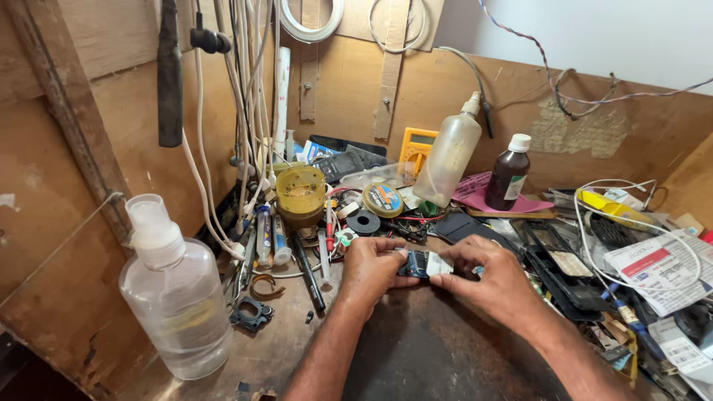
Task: The person handles a small circuit board, repeatedly peeling and reapplying a white label or sticker on its surface. They then place the board into a black plastic housing and press the halves together. The work occurs on a cluttered bench with tools and electronic parts visible.
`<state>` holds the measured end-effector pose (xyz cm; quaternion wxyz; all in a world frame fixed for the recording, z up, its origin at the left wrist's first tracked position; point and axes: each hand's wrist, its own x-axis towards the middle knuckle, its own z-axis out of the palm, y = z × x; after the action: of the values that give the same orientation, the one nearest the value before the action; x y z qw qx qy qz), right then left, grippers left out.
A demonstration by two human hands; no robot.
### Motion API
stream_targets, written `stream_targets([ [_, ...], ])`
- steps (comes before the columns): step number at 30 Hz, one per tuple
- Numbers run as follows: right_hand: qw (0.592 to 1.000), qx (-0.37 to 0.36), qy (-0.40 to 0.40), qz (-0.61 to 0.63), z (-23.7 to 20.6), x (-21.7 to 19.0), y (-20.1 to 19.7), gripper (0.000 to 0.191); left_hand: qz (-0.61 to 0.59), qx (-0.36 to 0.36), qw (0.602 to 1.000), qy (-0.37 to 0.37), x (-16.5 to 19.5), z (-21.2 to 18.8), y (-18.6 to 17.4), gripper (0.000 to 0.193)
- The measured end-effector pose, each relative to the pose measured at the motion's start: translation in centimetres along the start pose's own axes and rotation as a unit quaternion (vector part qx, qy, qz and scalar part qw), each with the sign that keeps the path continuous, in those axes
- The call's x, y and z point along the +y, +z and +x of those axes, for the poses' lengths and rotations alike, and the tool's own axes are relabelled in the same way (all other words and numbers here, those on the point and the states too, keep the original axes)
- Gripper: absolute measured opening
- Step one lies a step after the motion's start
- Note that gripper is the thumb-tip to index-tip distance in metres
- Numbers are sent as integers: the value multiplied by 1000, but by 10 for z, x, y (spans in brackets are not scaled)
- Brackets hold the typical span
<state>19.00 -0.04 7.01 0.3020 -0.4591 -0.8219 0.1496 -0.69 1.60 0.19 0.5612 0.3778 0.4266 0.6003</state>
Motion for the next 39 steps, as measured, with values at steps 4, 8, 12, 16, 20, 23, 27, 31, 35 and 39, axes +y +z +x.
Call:
stream_targets([
  [4,996,-15,-84,5,9,6,-1,44,12,-20,1000,10,-2,4,-2,28],
  [8,991,-20,-131,-36,13,8,-1,44,20,-35,999,-1,2,9,-4,28],
  [12,991,-20,-118,-61,11,6,3,45,25,-50,998,11,3,7,-4,29],
  [16,994,-15,-104,-45,9,3,5,46,26,-47,999,2,4,5,-5,29],
  [20,995,-22,-84,-39,9,2,4,46,21,-54,998,4,5,6,-6,29],
  [23,994,-15,-99,-45,8,2,4,46,22,-55,998,5,4,6,-6,29],
  [27,993,-14,-107,-44,7,2,5,46,24,-62,998,12,3,6,-6,30],
  [31,994,-14,-102,-38,7,2,5,44,20,-55,998,4,3,6,-6,30],
  [35,993,-14,-110,-30,9,2,6,44,20,-54,998,5,4,6,-6,30],
  [39,995,-26,-94,-26,10,1,5,43,22,-55,998,-1,5,5,-5,28],
])
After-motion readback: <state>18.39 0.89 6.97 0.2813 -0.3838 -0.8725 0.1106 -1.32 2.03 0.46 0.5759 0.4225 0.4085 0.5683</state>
